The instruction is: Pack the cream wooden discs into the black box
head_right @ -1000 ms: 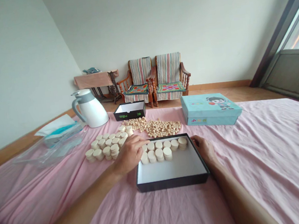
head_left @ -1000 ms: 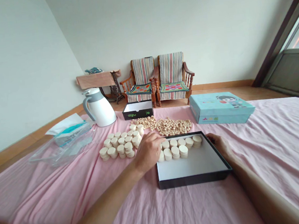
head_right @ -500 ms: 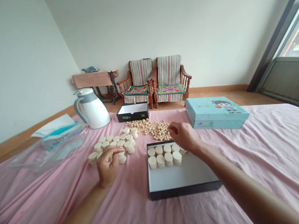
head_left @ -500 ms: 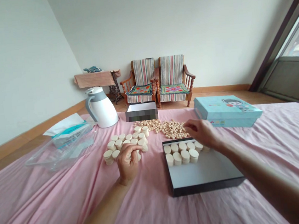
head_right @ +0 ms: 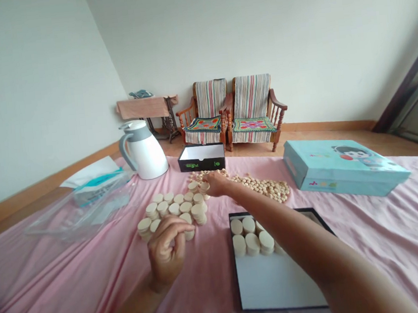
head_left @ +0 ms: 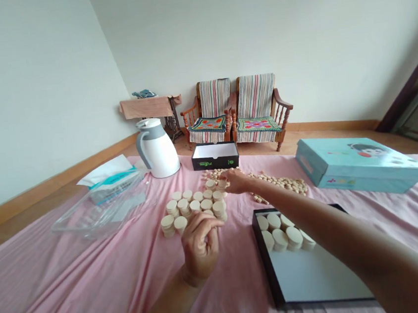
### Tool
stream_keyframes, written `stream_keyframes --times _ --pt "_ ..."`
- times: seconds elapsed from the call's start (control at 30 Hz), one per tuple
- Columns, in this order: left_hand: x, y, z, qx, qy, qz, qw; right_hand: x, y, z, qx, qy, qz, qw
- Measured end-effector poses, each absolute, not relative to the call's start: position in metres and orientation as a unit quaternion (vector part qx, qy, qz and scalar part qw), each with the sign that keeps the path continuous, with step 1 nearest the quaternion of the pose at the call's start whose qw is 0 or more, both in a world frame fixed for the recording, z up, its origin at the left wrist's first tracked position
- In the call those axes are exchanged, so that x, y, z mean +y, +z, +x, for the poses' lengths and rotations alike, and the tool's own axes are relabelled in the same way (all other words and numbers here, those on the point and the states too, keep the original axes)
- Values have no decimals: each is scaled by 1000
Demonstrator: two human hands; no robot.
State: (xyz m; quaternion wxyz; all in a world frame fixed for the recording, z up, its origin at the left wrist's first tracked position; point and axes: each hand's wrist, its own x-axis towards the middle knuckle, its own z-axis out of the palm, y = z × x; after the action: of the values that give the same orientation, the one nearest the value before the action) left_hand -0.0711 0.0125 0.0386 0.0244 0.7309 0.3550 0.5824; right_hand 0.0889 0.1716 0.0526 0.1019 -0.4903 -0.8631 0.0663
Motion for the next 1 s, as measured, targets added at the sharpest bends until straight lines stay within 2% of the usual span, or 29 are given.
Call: stream_keyframes --times 0.33,0.53,0.7,1.0 --pt "12 43 -72 364 584 725 27 172 61 96 -875 88 -471 77" --pt "13 42 -74 366 587 721 28 182 41 95 -860 58 -503 69" --pt "14 42 -74 377 576 724 32 183 33 91 -844 42 -527 85" --pt "15 39 -73 370 580 725 35 171 58 100 -832 -2 -537 141"
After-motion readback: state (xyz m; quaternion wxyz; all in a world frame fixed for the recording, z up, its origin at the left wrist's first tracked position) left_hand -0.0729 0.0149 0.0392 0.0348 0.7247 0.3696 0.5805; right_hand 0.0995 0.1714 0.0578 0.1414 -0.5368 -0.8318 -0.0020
